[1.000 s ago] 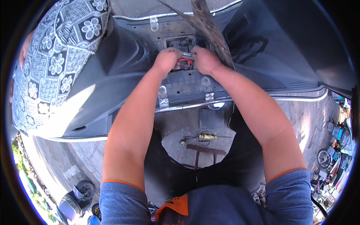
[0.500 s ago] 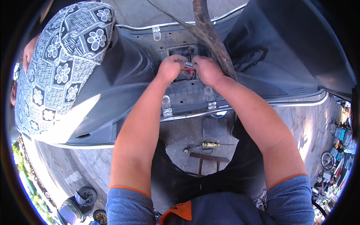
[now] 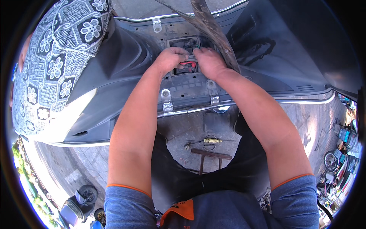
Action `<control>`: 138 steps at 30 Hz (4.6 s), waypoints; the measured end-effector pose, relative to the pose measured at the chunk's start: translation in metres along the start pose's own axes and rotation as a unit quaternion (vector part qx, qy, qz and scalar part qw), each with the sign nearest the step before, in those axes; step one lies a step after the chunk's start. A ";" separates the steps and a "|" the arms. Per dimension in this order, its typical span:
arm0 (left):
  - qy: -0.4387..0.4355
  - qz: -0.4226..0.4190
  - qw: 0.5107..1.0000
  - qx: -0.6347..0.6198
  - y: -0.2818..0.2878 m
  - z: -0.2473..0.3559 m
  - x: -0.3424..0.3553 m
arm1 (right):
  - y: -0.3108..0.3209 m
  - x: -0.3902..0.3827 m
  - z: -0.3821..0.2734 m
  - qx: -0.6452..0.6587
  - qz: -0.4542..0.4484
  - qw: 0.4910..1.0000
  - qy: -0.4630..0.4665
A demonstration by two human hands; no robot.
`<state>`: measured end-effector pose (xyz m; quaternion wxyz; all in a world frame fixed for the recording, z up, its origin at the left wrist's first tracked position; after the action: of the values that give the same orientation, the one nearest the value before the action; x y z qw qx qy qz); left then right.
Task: The person removes a floorboard cover and a battery compartment cover from a scooter, tests the electrical terminals with a multimeter, and then manipulates the battery wiring by hand.
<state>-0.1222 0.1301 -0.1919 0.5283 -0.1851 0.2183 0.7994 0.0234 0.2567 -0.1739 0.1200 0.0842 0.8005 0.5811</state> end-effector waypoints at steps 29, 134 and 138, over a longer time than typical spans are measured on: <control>-0.179 0.014 0.864 0.470 -0.001 0.036 0.012 | 0.010 0.009 0.001 -0.005 -0.042 0.999 0.011; -0.074 -0.009 0.992 0.106 0.005 -0.004 0.008 | -0.011 0.010 0.010 0.261 -0.011 0.956 -0.133; -0.084 0.018 0.983 0.163 0.004 0.001 0.005 | -0.010 0.009 0.009 0.269 0.006 0.956 -0.117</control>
<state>-0.1278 0.1334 -0.1937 0.5531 -0.0249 0.3037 0.7754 0.0179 0.2644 -0.1871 0.1819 0.1851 0.9073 0.3309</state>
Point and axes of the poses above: each hand's wrist, its own x-axis towards the middle knuckle, its own y-axis out of the back of the hand, z = x × y, the point moved 2 cm from there along x, towards the middle knuckle, and after that the axes turned 5 degrees about x, right-handed, at the moved point
